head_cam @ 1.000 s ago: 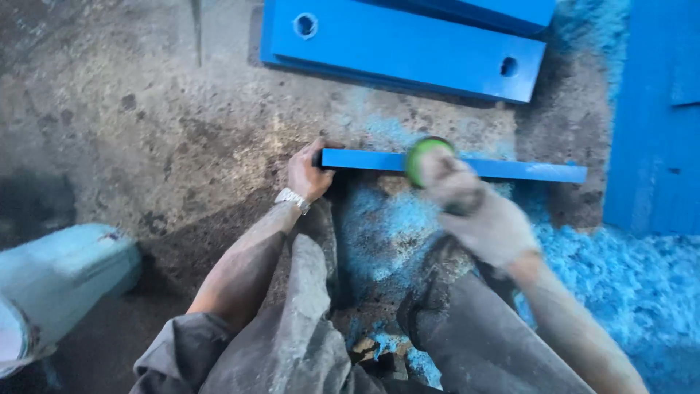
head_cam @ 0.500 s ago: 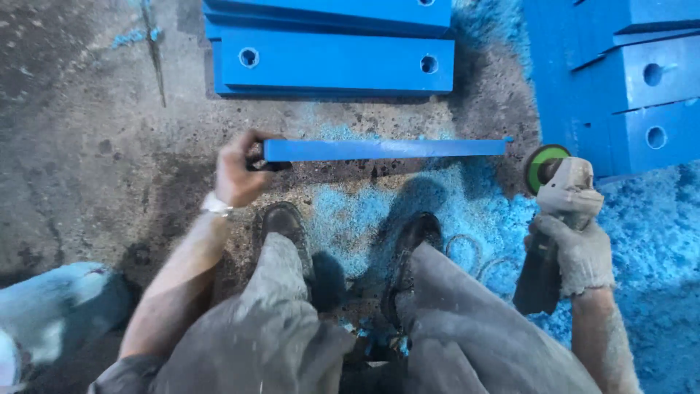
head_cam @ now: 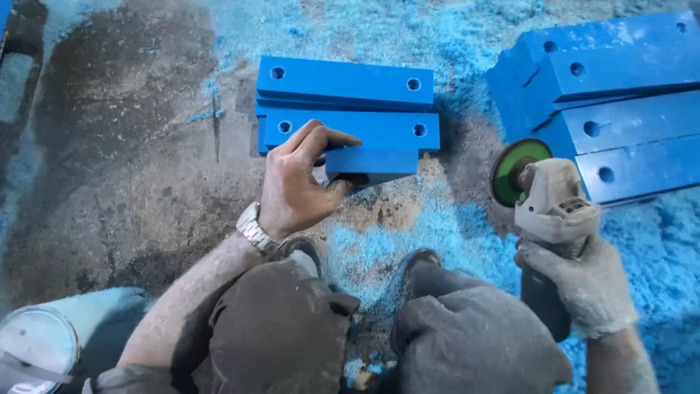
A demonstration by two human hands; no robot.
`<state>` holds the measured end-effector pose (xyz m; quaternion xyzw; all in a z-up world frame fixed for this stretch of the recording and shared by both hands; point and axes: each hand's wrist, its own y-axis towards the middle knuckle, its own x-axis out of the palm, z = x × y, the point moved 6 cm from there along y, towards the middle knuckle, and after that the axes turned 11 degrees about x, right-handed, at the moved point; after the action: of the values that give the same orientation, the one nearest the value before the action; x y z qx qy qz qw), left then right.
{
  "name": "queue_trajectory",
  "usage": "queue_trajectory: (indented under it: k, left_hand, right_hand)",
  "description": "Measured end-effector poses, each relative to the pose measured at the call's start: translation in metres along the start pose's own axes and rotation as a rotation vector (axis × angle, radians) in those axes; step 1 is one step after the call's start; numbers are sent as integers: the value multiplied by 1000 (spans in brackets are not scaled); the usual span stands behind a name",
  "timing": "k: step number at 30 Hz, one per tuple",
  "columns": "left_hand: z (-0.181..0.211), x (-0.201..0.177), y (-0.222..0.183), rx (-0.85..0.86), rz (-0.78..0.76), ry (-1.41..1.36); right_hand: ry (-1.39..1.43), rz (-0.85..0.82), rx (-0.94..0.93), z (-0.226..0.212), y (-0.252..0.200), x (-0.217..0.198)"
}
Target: Grinding the edges of blue plastic blocks using a handheld angle grinder on a workshop floor.
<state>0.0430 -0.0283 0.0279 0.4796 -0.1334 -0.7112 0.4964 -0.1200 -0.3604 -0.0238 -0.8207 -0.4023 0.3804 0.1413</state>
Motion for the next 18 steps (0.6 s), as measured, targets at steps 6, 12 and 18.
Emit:
queue_trajectory:
  k: [6,12,18]
  left_hand:
    - [-6,32,-4,-130,-78,-180]
    - [0,53,-5,-41,-90,-139]
    - [10,58,6,-12,-53,-182]
  right_hand:
    - [-199,15,19,-45,-45,-7]
    - [-679,32,78,-66,-56,-3]
    - [-733,-43,119,-84,-61,10]
